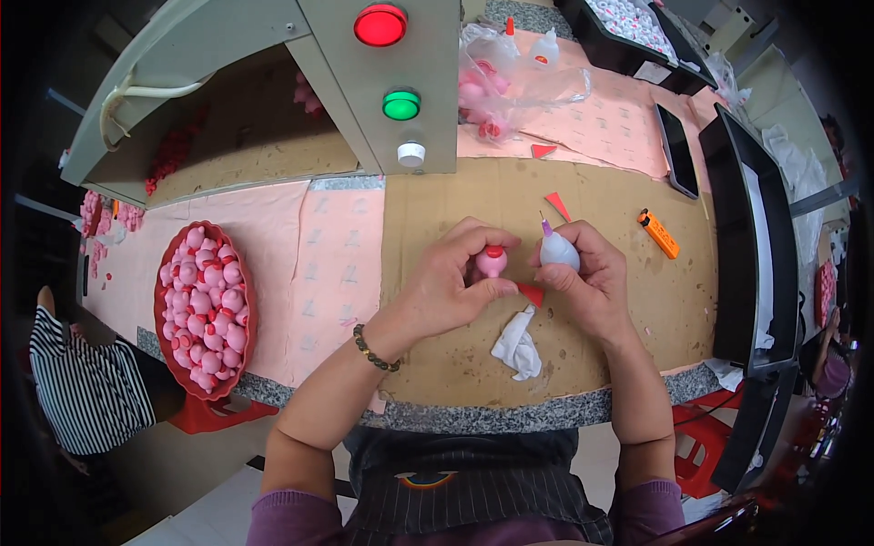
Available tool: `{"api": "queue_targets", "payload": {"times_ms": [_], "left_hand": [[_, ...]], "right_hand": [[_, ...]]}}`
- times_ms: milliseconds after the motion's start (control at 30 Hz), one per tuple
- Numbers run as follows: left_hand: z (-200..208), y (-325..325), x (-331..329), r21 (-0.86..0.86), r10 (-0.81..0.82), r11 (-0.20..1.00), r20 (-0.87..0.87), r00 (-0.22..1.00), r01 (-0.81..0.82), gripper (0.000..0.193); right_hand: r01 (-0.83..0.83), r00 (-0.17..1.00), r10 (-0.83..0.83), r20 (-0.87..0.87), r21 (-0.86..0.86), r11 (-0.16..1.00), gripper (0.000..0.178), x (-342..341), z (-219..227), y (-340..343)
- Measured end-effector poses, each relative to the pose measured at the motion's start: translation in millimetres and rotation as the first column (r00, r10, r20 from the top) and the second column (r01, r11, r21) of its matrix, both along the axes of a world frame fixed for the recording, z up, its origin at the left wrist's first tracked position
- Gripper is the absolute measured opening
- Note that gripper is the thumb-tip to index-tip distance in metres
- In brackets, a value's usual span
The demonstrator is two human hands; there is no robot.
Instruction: Applying glue to small pink toy components to assemble them.
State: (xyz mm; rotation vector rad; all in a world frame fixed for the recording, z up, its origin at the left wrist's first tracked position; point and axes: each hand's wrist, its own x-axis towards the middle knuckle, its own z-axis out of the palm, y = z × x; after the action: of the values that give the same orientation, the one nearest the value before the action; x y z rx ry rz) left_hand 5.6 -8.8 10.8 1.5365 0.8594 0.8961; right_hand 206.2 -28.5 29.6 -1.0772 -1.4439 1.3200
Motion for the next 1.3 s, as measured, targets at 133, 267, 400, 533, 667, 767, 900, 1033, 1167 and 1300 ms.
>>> {"api": "queue_targets", "payload": {"times_ms": [133, 267, 400, 533, 667, 767, 900, 1033, 1167, 1300], "left_hand": [[-7.1, 3.0, -3.6, 0.029, -0.052, 0.998, 0.068, 0.996, 0.05, 0.04], [-3.0, 4.1, -3.7, 0.12, -0.074, 0.99, -0.001, 0.997, 0.074, 0.042], [-3.8, 4.1, -3.0, 0.169, -0.057, 0.984, -0.017, 0.998, 0.059, 0.038], [-0.7, 3.0, -5.4, 0.151, -0.048, 0.987, -0.1, 0.994, 0.063, 0.033], [-0.7, 3.9, -4.2, 0.126, -0.059, 0.989, -0.118, 0.991, 0.073, 0.033], [-2.6, 4.2, -2.2, 0.185, -0.048, 0.981, -0.076, 0.996, 0.062, 0.032], [-0.2, 2.5, -1.5, 0.141, -0.064, 0.988, -0.047, 0.997, 0.07, 0.031], [2.0, 2.2, -0.8, 0.169, -0.058, 0.982, -0.132, 0.99, 0.08, 0.033], [1.9, 1.3, -2.0, 0.19, -0.054, 0.978, -0.137, 0.989, 0.08, 0.032], [3.2, 0.9, -1.4, 0.144, -0.066, 0.986, -0.121, 0.99, 0.083, 0.032]], "right_hand": [[-0.012, 1.0, 0.013, -0.016, 0.021, 1.0, 0.02, -1.1, -3.5, 1.0], [-0.011, 0.999, 0.01, 0.032, 0.041, 0.999, 0.023, 0.2, -0.2, 0.8], [0.024, 0.993, -0.036, 0.113, 0.106, 0.994, 0.025, 1.5, 13.4, 0.5], [0.105, 0.992, -0.11, 0.069, 0.061, 0.993, 0.026, 9.3, 19.1, 0.7], [0.085, 0.958, -0.145, 0.248, 0.24, 0.967, 0.027, 22.1, 25.9, 5.5], [0.006, 0.943, -0.143, 0.299, 0.415, 0.91, 0.026, 26.6, 30.9, 7.8], [0.044, 0.963, -0.141, 0.229, 0.382, 0.923, 0.026, 24.7, 31.8, 7.8], [0.021, 0.958, -0.129, 0.256, 0.387, 0.922, 0.025, 24.7, 32.8, 5.2], [-0.006, 0.954, -0.118, 0.276, 0.409, 0.912, 0.024, 21.6, 33.0, 5.6], [-0.037, 0.949, -0.087, 0.302, 0.382, 0.923, 0.019, 18.3, 35.1, 5.1]]}}
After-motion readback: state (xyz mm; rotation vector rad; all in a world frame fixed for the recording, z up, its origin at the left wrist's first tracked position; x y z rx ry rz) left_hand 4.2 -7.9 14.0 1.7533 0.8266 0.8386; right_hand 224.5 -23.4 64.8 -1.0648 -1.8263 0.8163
